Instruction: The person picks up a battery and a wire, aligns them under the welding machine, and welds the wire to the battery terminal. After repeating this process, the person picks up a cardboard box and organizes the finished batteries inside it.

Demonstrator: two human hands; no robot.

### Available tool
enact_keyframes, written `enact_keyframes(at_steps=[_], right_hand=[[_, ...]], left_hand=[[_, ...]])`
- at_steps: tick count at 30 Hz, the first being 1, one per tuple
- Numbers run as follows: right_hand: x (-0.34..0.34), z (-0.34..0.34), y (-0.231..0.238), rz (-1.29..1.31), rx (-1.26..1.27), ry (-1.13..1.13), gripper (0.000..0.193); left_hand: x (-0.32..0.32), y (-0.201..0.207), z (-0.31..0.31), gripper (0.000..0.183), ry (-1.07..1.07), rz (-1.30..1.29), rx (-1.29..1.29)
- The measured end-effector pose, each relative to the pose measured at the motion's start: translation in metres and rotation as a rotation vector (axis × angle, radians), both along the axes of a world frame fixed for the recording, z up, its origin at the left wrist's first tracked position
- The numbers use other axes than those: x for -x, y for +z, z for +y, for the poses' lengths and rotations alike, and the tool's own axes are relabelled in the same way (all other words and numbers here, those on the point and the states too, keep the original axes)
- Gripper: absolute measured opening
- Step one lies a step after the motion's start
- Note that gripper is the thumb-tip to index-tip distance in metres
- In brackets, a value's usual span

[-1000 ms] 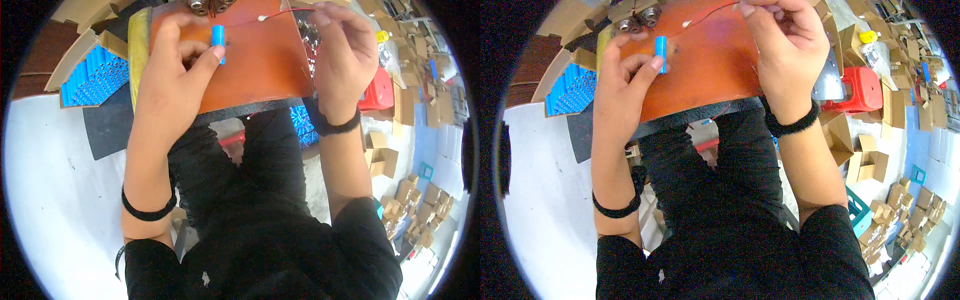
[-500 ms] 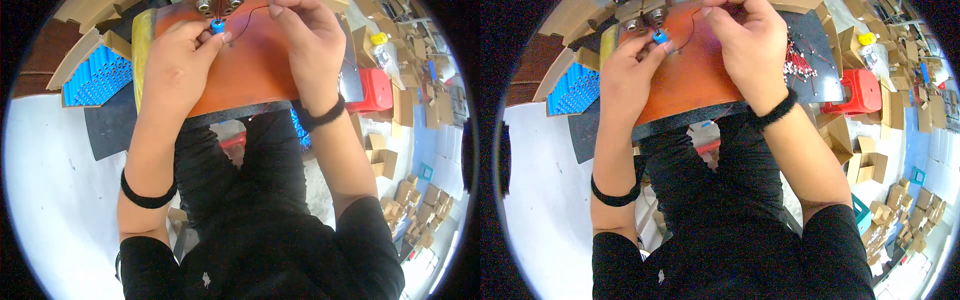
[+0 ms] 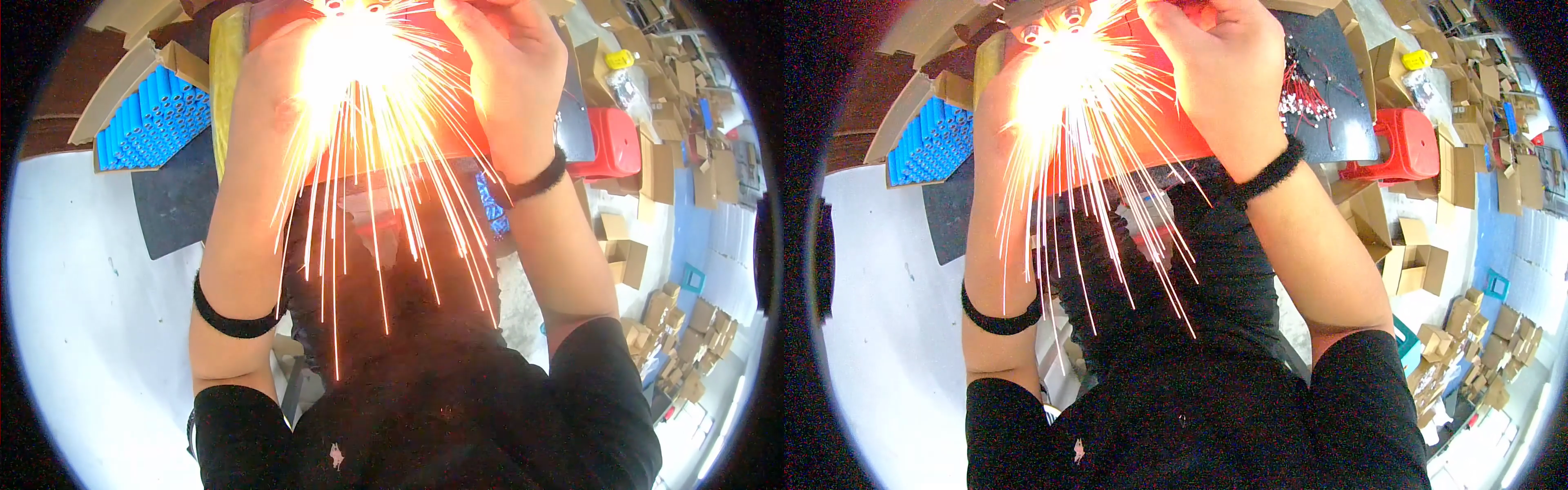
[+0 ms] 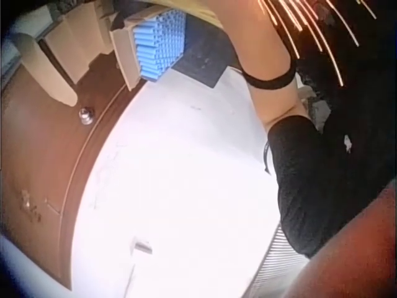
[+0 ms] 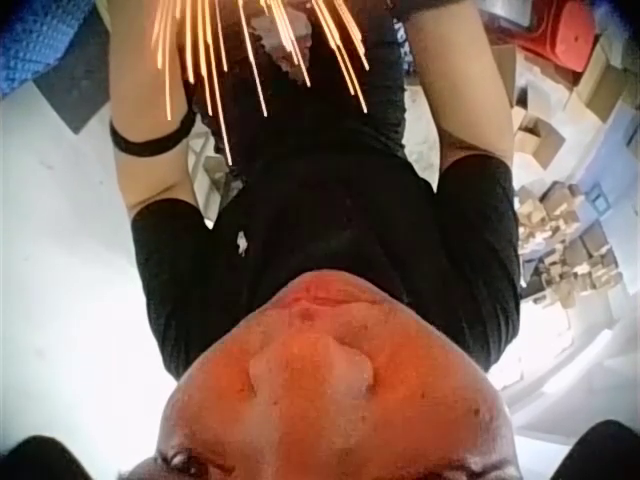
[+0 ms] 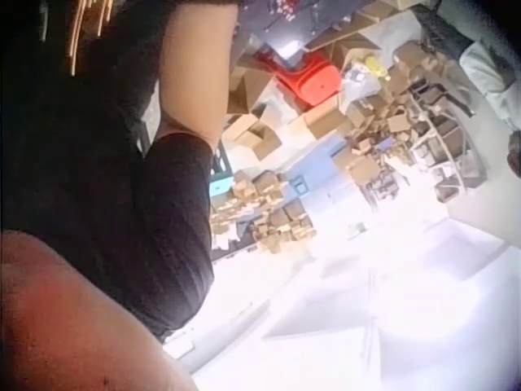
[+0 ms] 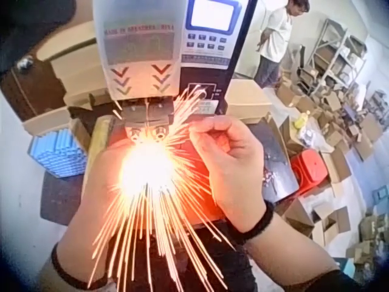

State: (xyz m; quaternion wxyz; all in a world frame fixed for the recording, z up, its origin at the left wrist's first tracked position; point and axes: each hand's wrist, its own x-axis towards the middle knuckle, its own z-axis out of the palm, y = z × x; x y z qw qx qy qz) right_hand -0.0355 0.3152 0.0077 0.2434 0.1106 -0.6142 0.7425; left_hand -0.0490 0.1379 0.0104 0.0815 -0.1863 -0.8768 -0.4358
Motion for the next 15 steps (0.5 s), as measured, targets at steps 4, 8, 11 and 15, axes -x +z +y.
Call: enact_keyframes(at_steps=[4,8,11,15], right_hand=[[0.006,0.009,-0.010,0.292,0.151,0.244,0.009],[-0.010,0.003,0.005,-0.089,0.085,-0.019,0.007],[-0.027,0.024,0.015,0.018,-0.154,-0.136,0.015],[-0.074,0.078,0.026,0.132,-0.192,-0.271,0.012]], left_hand=[[0.000,0.003,0.004,0.031,0.001,-0.050,-0.008],[-0.005,0.005,0.001,0.033,-0.027,-0.002,0.053],[-0.018,0.017,-0.005,0.032,-0.081,0.090,0.004],[-0.017,0.027,-0.080,0.021,0.253,0.340,0.144]])
